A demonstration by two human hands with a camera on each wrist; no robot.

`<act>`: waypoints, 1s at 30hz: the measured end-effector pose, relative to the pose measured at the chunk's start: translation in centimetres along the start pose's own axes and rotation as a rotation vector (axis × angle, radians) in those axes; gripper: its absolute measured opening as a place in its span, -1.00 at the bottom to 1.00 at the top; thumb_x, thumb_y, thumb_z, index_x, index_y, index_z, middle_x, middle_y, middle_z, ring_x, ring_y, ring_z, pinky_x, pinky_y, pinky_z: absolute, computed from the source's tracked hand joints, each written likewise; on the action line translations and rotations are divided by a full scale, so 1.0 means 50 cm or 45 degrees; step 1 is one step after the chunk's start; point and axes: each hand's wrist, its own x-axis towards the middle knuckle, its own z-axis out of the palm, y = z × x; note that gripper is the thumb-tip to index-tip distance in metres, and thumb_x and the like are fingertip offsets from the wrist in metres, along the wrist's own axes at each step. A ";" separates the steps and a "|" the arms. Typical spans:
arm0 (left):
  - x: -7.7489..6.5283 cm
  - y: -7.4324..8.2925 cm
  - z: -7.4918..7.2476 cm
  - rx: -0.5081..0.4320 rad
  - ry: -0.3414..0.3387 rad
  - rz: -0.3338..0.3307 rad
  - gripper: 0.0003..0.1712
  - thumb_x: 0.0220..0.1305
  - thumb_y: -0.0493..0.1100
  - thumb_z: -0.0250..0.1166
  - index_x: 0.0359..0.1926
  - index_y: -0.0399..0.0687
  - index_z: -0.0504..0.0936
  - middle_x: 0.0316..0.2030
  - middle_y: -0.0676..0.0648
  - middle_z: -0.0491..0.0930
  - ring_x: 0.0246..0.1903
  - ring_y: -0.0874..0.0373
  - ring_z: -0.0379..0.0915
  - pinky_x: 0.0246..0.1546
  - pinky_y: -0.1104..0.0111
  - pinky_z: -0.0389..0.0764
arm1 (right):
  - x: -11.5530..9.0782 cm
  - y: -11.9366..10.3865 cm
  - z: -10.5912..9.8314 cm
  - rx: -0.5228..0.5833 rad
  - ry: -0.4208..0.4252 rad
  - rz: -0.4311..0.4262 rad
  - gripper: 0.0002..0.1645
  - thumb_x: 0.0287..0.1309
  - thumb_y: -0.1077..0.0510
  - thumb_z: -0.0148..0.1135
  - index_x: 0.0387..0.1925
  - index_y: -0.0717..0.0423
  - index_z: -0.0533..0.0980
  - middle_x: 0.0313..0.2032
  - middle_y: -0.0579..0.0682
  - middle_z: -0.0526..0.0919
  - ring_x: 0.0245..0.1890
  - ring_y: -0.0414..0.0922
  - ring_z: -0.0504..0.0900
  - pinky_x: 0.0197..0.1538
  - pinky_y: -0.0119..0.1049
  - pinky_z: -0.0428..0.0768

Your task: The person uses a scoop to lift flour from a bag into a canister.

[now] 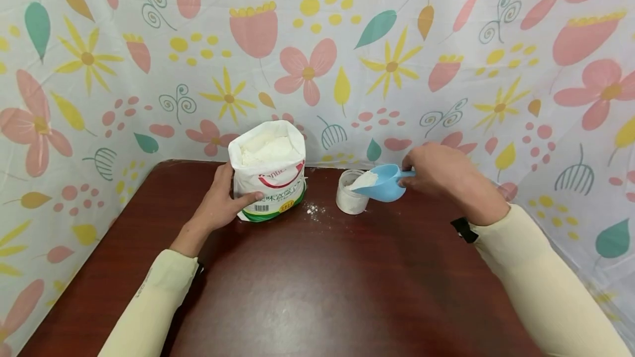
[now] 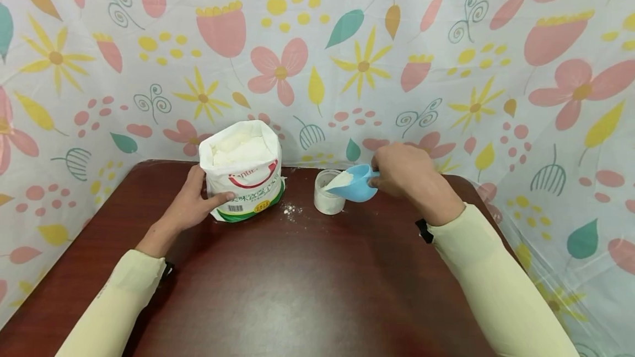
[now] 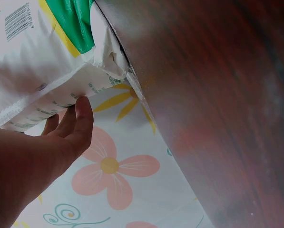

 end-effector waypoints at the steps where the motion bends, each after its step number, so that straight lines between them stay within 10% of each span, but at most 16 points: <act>1: -0.001 0.000 0.001 -0.003 0.001 0.003 0.17 0.26 0.10 0.58 0.66 0.46 -0.01 0.42 -0.06 0.17 0.42 0.00 0.03 0.36 -0.25 0.34 | 0.001 -0.002 -0.002 -0.002 -0.014 0.005 -0.88 0.23 0.06 0.51 -0.36 0.00 0.76 -0.54 -0.07 0.55 -0.40 -0.06 0.53 -0.36 -0.16 0.44; 19: -0.003 0.007 0.000 0.029 -0.006 -0.043 0.21 0.24 0.15 0.58 0.68 0.41 -0.04 0.43 -0.11 0.16 0.42 -0.06 0.05 0.34 -0.29 0.34 | 0.027 -0.038 -0.028 -0.139 -0.050 0.033 -0.68 0.23 0.03 0.51 -0.58 -0.01 0.61 -0.62 -0.05 0.39 -0.51 -0.05 0.46 -0.47 -0.19 0.37; 30: -0.004 0.004 0.000 0.003 0.007 0.000 0.18 0.23 0.09 0.60 0.66 0.33 0.03 0.40 -0.10 0.19 0.40 -0.04 0.05 0.34 -0.24 0.34 | 0.051 -0.054 -0.041 -0.192 -0.121 0.081 -0.73 0.23 0.02 0.51 -0.20 0.11 0.67 -0.43 0.02 0.63 -0.40 0.00 0.58 -0.37 -0.11 0.53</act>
